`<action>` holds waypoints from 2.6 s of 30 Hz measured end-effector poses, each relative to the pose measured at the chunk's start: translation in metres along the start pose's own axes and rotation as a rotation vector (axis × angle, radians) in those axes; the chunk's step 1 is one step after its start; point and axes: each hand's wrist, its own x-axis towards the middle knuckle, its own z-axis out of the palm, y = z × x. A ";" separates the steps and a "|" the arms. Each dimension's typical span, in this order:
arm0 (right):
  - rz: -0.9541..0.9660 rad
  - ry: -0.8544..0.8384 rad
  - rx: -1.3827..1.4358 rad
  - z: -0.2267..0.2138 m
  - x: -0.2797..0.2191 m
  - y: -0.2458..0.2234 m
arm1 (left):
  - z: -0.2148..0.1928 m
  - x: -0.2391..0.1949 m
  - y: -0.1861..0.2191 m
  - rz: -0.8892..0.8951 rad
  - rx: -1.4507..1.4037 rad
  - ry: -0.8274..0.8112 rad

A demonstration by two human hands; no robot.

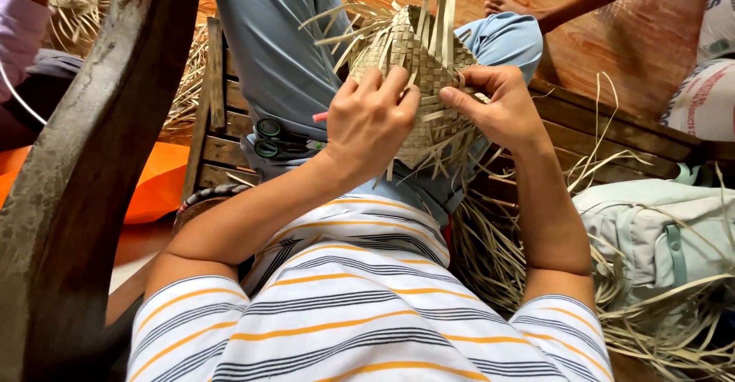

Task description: A person is weaving a small basket using dried plant fibers, tucking the ends into the weave to secure them.

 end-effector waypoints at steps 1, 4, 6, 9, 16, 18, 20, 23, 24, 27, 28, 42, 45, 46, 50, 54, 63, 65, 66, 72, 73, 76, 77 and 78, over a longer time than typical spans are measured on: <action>-0.004 0.005 -0.001 0.000 0.000 0.002 | -0.002 0.001 0.002 0.021 0.032 0.003; 0.027 0.025 0.044 -0.001 -0.001 0.004 | 0.012 -0.003 -0.015 -0.019 -0.270 -0.076; 0.005 0.020 0.087 0.002 0.001 0.001 | 0.018 -0.003 -0.021 -0.137 -0.541 -0.086; -0.030 0.011 0.158 0.001 0.000 0.010 | 0.026 -0.003 -0.022 -0.273 -0.911 -0.061; -0.113 -0.009 0.188 -0.003 0.002 0.037 | 0.034 -0.005 -0.019 -0.385 -1.074 0.022; -0.232 0.068 0.022 -0.009 0.001 0.028 | 0.029 -0.007 -0.016 -0.391 -1.083 0.040; -0.351 0.146 -0.150 -0.020 -0.004 0.023 | 0.029 -0.007 -0.014 -0.392 -1.096 0.061; -0.364 0.192 -0.339 -0.036 -0.019 0.020 | 0.034 -0.011 -0.012 -0.412 -1.086 0.056; -0.357 0.191 -0.389 -0.040 -0.023 0.015 | 0.034 -0.011 -0.013 -0.375 -1.014 0.053; -0.341 0.246 -0.437 -0.045 -0.030 -0.006 | 0.030 -0.005 -0.014 -0.261 -0.863 0.059; -0.319 0.287 -0.421 -0.045 -0.032 -0.014 | 0.028 -0.004 -0.015 -0.206 -0.784 0.056; -0.621 0.675 -0.293 -0.010 -0.015 -0.044 | 0.018 0.033 0.015 -0.095 -1.043 0.198; -0.781 0.766 -0.609 -0.008 -0.011 -0.041 | 0.002 0.039 0.010 -0.125 -1.097 0.231; -0.860 0.797 -0.795 -0.006 -0.009 -0.040 | -0.004 0.041 0.008 -0.141 -1.096 0.287; -0.983 0.800 -1.046 0.003 -0.005 -0.044 | -0.012 0.048 0.009 -0.216 -1.107 0.248; -1.065 0.793 -1.153 0.002 -0.004 -0.040 | -0.019 0.048 0.008 -0.326 -1.220 0.110; -0.698 0.423 -0.457 0.005 -0.014 -0.059 | -0.016 0.043 0.002 -0.327 -1.282 0.113; -0.531 0.319 -0.212 0.006 -0.015 -0.054 | -0.014 0.043 0.003 -0.283 -1.234 0.152; -0.465 0.287 -0.097 0.005 -0.014 -0.050 | -0.013 0.043 0.004 -0.273 -1.220 0.178; -0.310 0.222 0.299 0.003 -0.015 -0.019 | -0.014 0.037 0.003 -0.226 -1.239 0.236; -0.329 0.219 0.320 0.004 -0.015 -0.019 | -0.015 0.036 0.002 -0.177 -1.194 0.231; -0.336 0.209 0.148 -0.003 -0.020 -0.016 | -0.022 0.016 -0.013 -0.096 -0.956 0.123; -0.332 0.210 0.147 0.001 -0.022 -0.025 | -0.020 0.007 -0.019 -0.098 -0.959 0.122; -0.346 0.232 -0.013 0.005 -0.025 -0.035 | -0.019 -0.002 -0.026 -0.057 -0.725 0.027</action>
